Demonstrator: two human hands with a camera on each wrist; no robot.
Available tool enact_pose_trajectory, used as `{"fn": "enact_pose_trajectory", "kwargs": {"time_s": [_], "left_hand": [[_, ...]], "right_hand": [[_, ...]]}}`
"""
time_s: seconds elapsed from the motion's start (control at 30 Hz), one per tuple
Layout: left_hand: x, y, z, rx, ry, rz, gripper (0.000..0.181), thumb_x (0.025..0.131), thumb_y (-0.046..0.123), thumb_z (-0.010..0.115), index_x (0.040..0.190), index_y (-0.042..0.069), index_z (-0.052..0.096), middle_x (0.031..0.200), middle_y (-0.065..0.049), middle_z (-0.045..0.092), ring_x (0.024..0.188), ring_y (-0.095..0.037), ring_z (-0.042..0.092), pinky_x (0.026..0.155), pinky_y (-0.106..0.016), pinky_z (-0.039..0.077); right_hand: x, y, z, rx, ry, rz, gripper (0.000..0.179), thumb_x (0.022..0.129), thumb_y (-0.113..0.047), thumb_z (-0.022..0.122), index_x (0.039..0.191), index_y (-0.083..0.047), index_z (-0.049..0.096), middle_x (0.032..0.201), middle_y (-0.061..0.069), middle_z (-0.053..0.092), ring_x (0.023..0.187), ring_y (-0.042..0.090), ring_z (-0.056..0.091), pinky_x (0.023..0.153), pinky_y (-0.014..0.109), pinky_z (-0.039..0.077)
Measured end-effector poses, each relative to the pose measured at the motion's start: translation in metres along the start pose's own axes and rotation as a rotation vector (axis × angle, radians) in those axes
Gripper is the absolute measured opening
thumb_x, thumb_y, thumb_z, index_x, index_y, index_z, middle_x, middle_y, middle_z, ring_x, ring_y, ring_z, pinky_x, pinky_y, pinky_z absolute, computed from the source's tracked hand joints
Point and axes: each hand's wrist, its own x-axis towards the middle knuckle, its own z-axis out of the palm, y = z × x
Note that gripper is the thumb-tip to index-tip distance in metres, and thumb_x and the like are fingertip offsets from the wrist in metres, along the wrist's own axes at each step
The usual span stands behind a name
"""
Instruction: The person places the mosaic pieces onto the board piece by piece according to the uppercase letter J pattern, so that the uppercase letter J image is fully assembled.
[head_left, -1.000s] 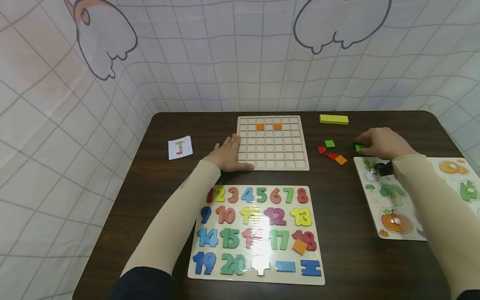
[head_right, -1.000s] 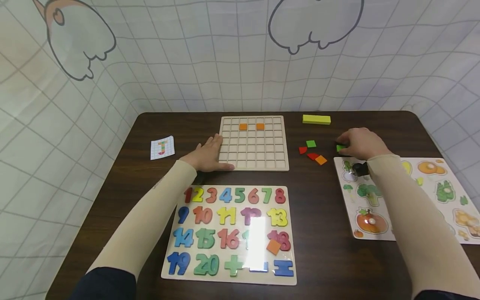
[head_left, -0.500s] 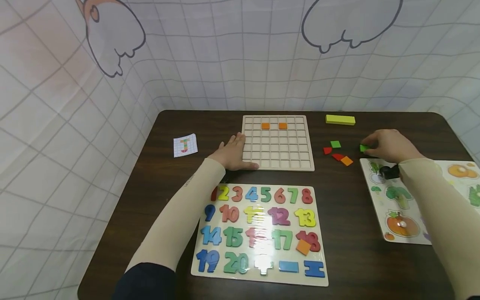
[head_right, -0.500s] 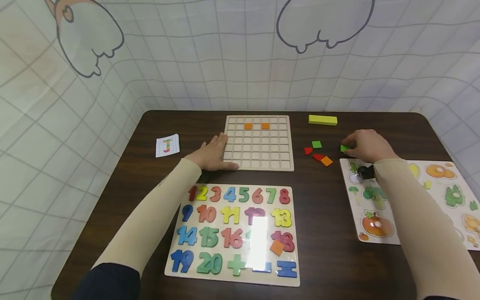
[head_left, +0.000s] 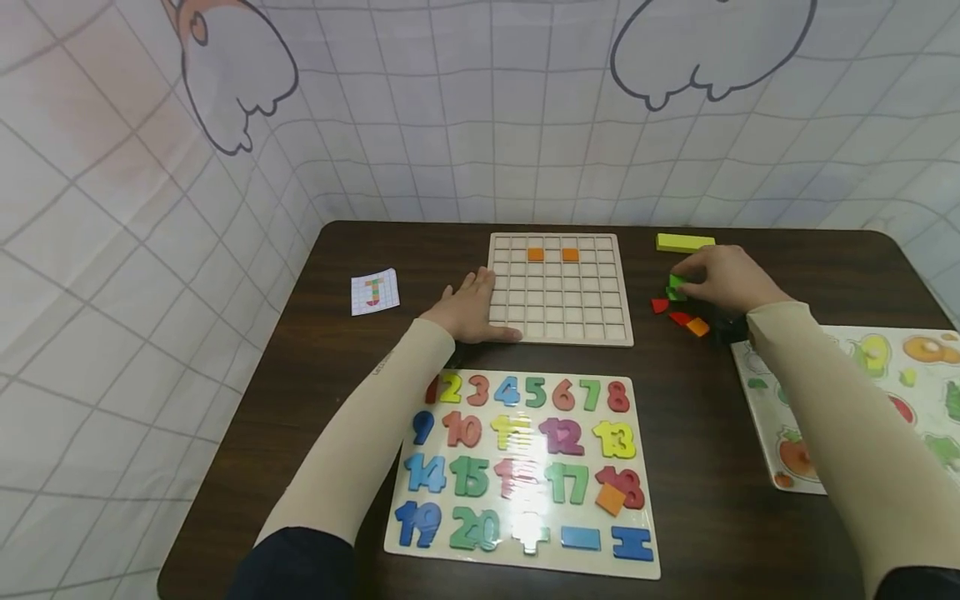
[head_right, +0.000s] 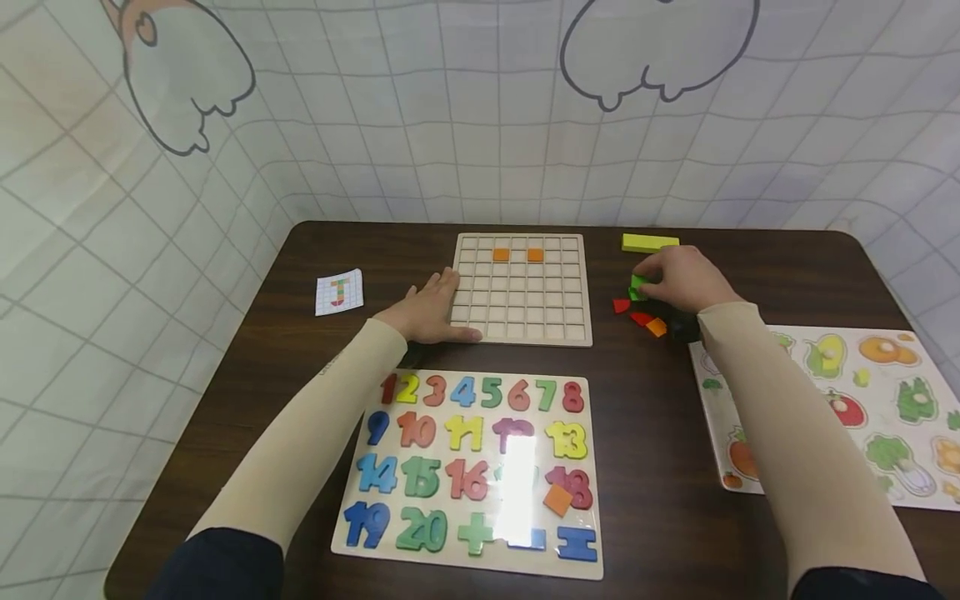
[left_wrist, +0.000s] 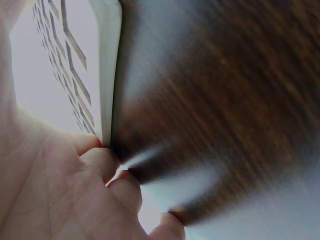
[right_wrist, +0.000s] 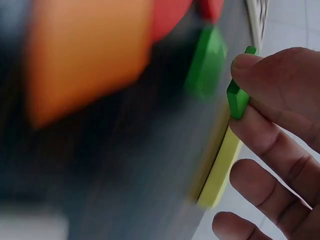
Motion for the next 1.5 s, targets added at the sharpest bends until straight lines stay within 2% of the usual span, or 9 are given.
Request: {"fn": "enact_pose_trajectory", "kwargs": {"time_s": [0.23,0.43,0.57,0.7,0.9,1.1,1.27,1.5], "left_hand": [[-0.005,0.001,0.001,-0.001,0.003,0.002,0.122,0.088,0.076,0.063,0.168,0.008,0.001,0.177,-0.012,-0.002,0.165,-0.031,0.003,0.131,-0.060,0.013],[-0.008,0.004,0.000,-0.020,0.005,0.002,0.120,0.089,0.075,0.063,0.168,0.008,0.002,0.177,-0.012,-0.001,0.165,-0.031,0.004,0.131,-0.059,0.013],[-0.008,0.006,0.000,-0.024,0.011,-0.001,0.121,0.088,0.075,0.064,0.168,0.008,0.003,0.177,-0.013,0.000,0.165,-0.031,0.005,0.131,-0.059,0.014],[-0.006,0.008,0.002,-0.015,0.007,0.000,0.122,0.088,0.076,0.064,0.168,0.008,0.002,0.177,-0.013,-0.001,0.165,-0.031,0.004,0.131,-0.059,0.013],[-0.005,0.013,0.004,0.003,0.011,-0.002,0.122,0.088,0.076,0.063,0.168,0.008,0.001,0.177,-0.012,-0.001,0.165,-0.031,0.004,0.131,-0.059,0.014],[-0.005,0.016,0.004,0.013,0.013,-0.012,0.121,0.089,0.076,0.063,0.168,0.008,0.001,0.177,-0.012,0.000,0.165,-0.031,0.005,0.132,-0.058,0.014],[-0.004,0.019,0.005,0.026,0.001,-0.007,0.122,0.089,0.078,0.061,0.168,0.008,-0.001,0.177,-0.011,-0.001,0.165,-0.030,0.005,0.132,-0.058,0.015],[-0.001,0.024,0.004,0.035,0.003,0.001,0.122,0.088,0.077,0.062,0.168,0.008,0.001,0.177,-0.011,0.000,0.165,-0.029,0.006,0.132,-0.057,0.015]], "right_hand": [[0.035,-0.035,0.010,0.036,0.009,-0.059,0.035,0.097,-0.016,0.073,0.129,-0.001,0.072,0.131,0.023,0.069,0.123,0.043,0.062,0.101,0.060,0.052],[0.060,-0.062,0.017,0.054,0.027,-0.071,0.037,0.096,-0.016,0.075,0.130,-0.001,0.072,0.131,0.022,0.069,0.118,0.039,0.064,0.098,0.056,0.053],[0.074,-0.075,0.021,0.063,0.026,-0.067,0.037,0.096,-0.016,0.074,0.130,-0.002,0.072,0.134,0.023,0.068,0.122,0.040,0.063,0.097,0.056,0.052],[0.083,-0.085,0.023,0.093,0.008,-0.037,0.036,0.098,-0.016,0.071,0.132,-0.005,0.072,0.142,0.023,0.063,0.134,0.043,0.056,0.104,0.059,0.050],[0.095,-0.097,0.024,0.109,-0.006,-0.040,0.037,0.099,-0.016,0.070,0.134,-0.004,0.070,0.143,0.022,0.063,0.139,0.043,0.053,0.112,0.060,0.045],[0.107,-0.107,0.028,0.088,-0.016,-0.076,0.037,0.099,-0.017,0.071,0.134,-0.005,0.070,0.141,0.019,0.066,0.134,0.041,0.058,0.108,0.058,0.049],[0.112,-0.111,0.034,0.096,-0.018,-0.068,0.036,0.099,-0.018,0.072,0.132,-0.005,0.072,0.141,0.018,0.066,0.127,0.039,0.062,0.102,0.055,0.053],[0.109,-0.110,0.036,0.073,0.012,-0.042,0.033,0.097,-0.017,0.073,0.128,-0.006,0.074,0.143,0.018,0.063,0.132,0.040,0.057,0.105,0.057,0.050]]}}
